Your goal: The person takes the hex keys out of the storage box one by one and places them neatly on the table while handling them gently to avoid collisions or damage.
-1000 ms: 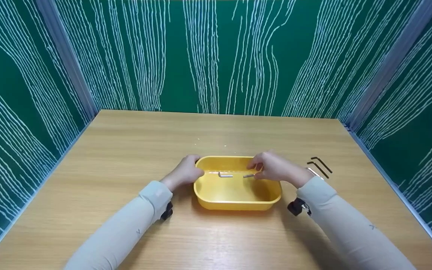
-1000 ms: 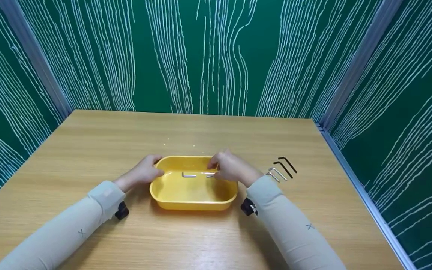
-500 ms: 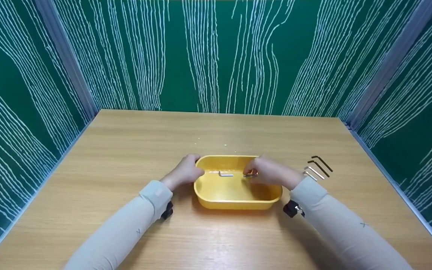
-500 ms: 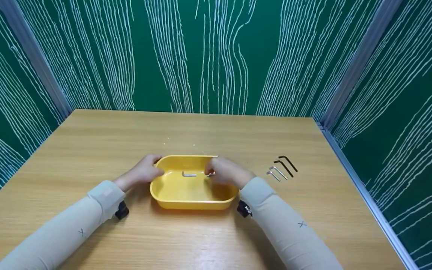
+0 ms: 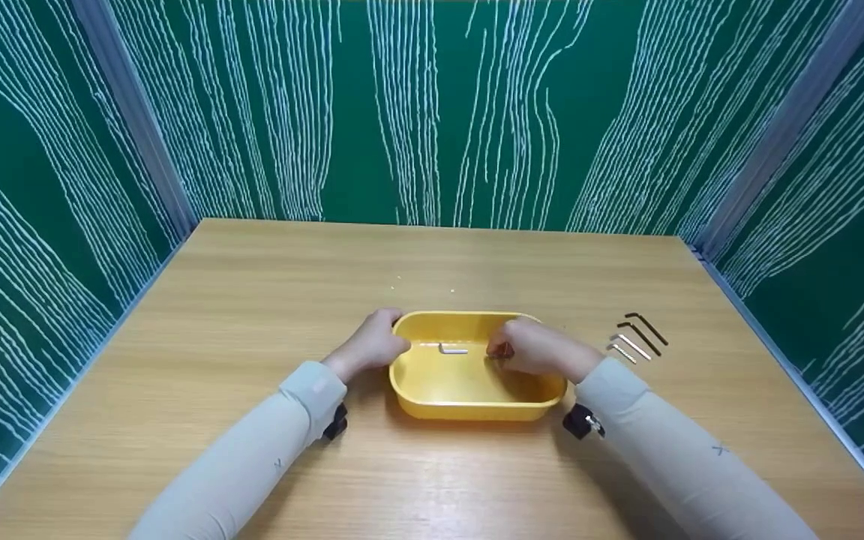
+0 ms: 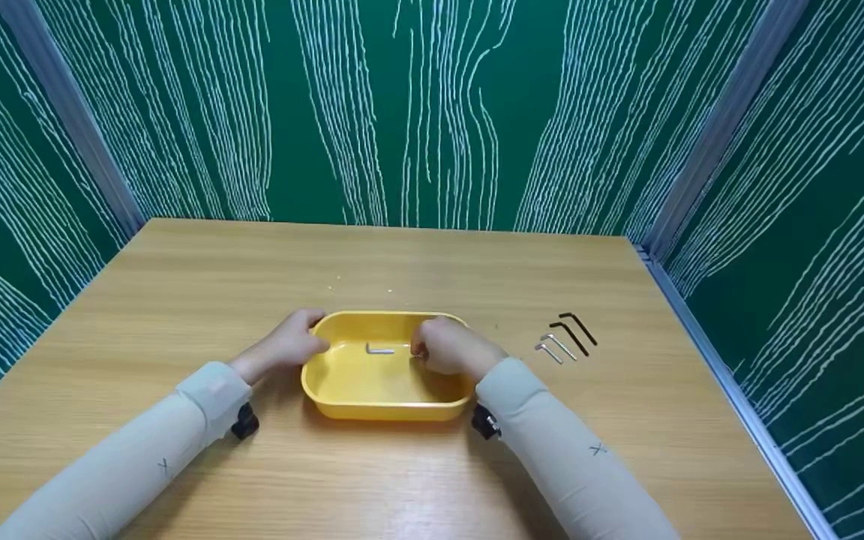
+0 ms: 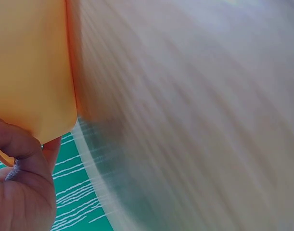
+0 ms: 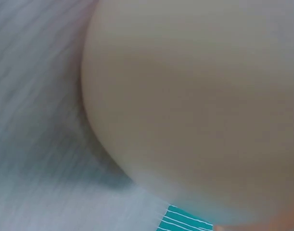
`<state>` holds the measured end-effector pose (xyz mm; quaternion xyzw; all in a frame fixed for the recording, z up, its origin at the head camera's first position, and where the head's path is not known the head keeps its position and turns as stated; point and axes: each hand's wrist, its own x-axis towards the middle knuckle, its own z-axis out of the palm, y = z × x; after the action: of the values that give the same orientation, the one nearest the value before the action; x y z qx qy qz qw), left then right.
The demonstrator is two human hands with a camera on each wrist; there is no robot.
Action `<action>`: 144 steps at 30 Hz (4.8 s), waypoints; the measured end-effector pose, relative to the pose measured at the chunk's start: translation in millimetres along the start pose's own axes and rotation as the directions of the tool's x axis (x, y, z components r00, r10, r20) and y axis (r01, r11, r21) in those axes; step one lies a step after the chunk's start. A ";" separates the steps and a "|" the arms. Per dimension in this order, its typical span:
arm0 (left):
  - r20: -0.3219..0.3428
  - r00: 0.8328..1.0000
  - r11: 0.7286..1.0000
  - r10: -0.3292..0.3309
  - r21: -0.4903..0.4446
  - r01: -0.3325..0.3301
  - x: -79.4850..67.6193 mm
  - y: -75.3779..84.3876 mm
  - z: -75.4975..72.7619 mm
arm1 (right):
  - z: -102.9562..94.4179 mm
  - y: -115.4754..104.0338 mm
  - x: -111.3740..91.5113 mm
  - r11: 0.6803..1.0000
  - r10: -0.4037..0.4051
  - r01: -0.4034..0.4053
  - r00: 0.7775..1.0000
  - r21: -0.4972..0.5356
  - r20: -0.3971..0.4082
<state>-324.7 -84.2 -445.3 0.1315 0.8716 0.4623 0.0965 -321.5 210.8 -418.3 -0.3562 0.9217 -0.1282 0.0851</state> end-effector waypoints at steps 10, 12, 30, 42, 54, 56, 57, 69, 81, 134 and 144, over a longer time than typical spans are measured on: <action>0.001 1.000 1.000 -0.026 -0.013 0.026 0.5 -0.5 0.5 | 0.5 -7.0 1.9 0.995 0.091 -0.093 0.993 0.029 0.079; 0.000 1.000 1.000 -0.025 -0.013 0.025 0.3 -0.6 0.4 | 0.0 -8.0 1.9 0.994 0.098 -0.101 0.991 0.035 0.093; -0.008 1.000 1.000 0.026 0.010 -0.025 -1.5 0.5 -0.5 | -0.8 -9.4 3.7 0.982 0.157 -0.174 0.967 0.068 0.199; -0.008 1.000 1.000 0.009 0.000 -0.009 -3.0 1.5 -1.2 | -4.4 -9.5 1.7 0.978 0.176 -0.192 0.969 0.082 0.173; 0.004 1.000 1.000 0.006 0.010 -0.006 -1.5 0.7 -1.6 | -9.1 -9.1 -0.2 0.983 0.099 -0.109 0.992 0.151 0.072; 0.009 1.000 1.000 -0.003 0.011 0.002 -0.9 0.2 -1.6 | -9.4 -8.7 -0.7 0.980 0.106 -0.113 0.993 0.163 0.053; 0.012 1.000 1.000 -0.005 0.012 0.005 -0.7 -0.1 -1.5 | -9.4 -8.6 -0.9 0.978 0.112 -0.118 0.993 0.172 0.046; 0.003 1.000 1.000 -0.019 0.022 0.019 -1.1 1.1 -1.4 | -15.7 -8.9 -7.4 0.954 0.161 -0.165 0.986 0.249 0.033; 0.006 1.000 1.000 -0.003 0.013 0.003 -1.2 -0.1 -1.7 | -20.5 0.6 -12.2 0.943 0.077 -0.068 0.997 0.325 -0.014; 0.003 1.000 1.000 0.000 0.014 0.000 -1.5 1.3 -0.3 | -48.8 28.8 -51.6 0.935 0.169 -0.074 0.953 0.347 -0.253; 0.008 1.000 1.000 -0.001 -0.024 0.001 -1.3 0.5 0.4 | -51.9 36.5 -59.0 0.947 0.185 -0.103 0.950 0.305 -0.253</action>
<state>-323.3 -84.1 -445.0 0.1318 0.8658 0.4719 0.1016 -314.4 286.0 -375.8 -0.2493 0.9196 -0.3031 0.0149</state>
